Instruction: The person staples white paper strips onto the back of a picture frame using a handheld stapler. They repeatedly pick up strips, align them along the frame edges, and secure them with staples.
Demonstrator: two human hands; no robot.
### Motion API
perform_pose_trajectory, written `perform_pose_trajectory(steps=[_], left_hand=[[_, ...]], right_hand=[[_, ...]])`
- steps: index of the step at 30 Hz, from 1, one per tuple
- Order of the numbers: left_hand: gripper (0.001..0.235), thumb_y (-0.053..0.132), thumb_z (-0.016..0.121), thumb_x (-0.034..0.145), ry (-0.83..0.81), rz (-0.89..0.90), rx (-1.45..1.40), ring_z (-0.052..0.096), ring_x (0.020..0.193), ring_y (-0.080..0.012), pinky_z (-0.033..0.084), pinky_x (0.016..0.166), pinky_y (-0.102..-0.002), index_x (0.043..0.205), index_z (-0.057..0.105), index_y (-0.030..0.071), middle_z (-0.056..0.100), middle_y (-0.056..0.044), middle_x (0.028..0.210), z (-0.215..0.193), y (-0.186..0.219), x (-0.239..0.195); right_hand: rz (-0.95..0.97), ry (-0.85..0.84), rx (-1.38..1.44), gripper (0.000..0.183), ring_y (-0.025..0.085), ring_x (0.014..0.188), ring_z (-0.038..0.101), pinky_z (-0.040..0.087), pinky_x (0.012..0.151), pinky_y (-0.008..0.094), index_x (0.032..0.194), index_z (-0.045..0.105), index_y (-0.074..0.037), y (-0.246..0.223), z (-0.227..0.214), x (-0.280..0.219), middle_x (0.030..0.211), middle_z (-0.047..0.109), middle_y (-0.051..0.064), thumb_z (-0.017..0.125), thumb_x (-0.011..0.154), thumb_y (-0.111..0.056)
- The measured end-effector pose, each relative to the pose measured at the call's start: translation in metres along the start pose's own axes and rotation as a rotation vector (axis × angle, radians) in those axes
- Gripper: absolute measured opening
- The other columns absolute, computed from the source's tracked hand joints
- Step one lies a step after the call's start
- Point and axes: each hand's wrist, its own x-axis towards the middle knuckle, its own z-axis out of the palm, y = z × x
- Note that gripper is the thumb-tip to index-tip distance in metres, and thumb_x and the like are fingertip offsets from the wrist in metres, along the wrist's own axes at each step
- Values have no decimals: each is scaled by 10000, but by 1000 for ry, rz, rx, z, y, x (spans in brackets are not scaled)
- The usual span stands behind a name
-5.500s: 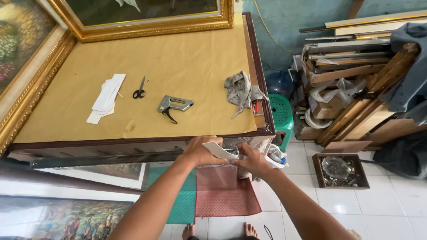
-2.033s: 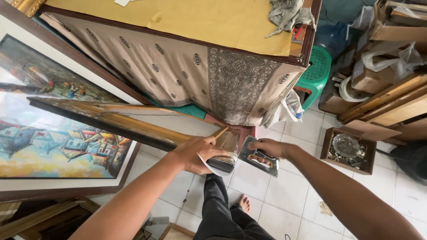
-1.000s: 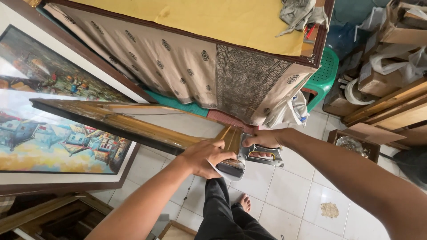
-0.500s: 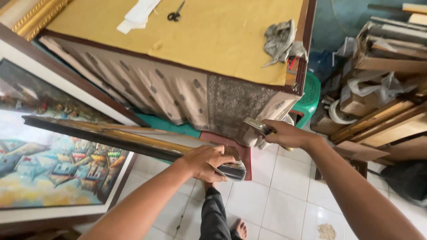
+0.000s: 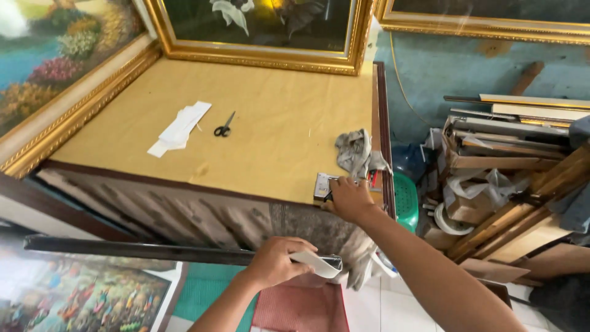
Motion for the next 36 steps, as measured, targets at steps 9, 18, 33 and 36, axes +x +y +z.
perform_pose_trajectory(steps=[9, 18, 33, 36], left_hand=[[96, 116, 704, 690, 11, -107, -389, 637, 747, -231, 475, 729, -359, 778, 682, 85, 668, -86, 729, -22, -36, 50], [175, 178, 670, 722, 59, -74, -401, 523, 608, -126, 428, 625, -264, 599, 579, 94, 551, -17, 569, -26, -29, 87], [287, 291, 599, 754, 139, -313, -152, 505, 519, -206, 396, 562, -276, 526, 559, 122, 491, -53, 491, -10, -39, 99], [282, 355, 582, 726, 90, -415, -74, 530, 536, -251, 407, 575, -289, 530, 568, 152, 489, -51, 483, -11, -35, 102]], right_hand=[[35, 229, 254, 542, 194, 1174, 363, 325, 938, 439, 1244, 431, -203, -11, 7, 52, 1215, 416, -4, 590, 773, -419], [425, 277, 2110, 414, 195, 1056, 489, 317, 982, 380, 1095, 618, -18, -39, 33, -52, 1074, 594, 107, 503, 856, -337], [204, 469, 1987, 669, 329, 1266, 259, 152, 1050, 493, 1306, 378, 7, -53, 54, -64, 1323, 359, 226, 260, 898, -510], [309, 325, 1553, 563, 347, 1110, 470, 292, 991, 499, 1198, 518, -159, -32, 95, -51, 1049, 545, 217, 376, 844, -573]])
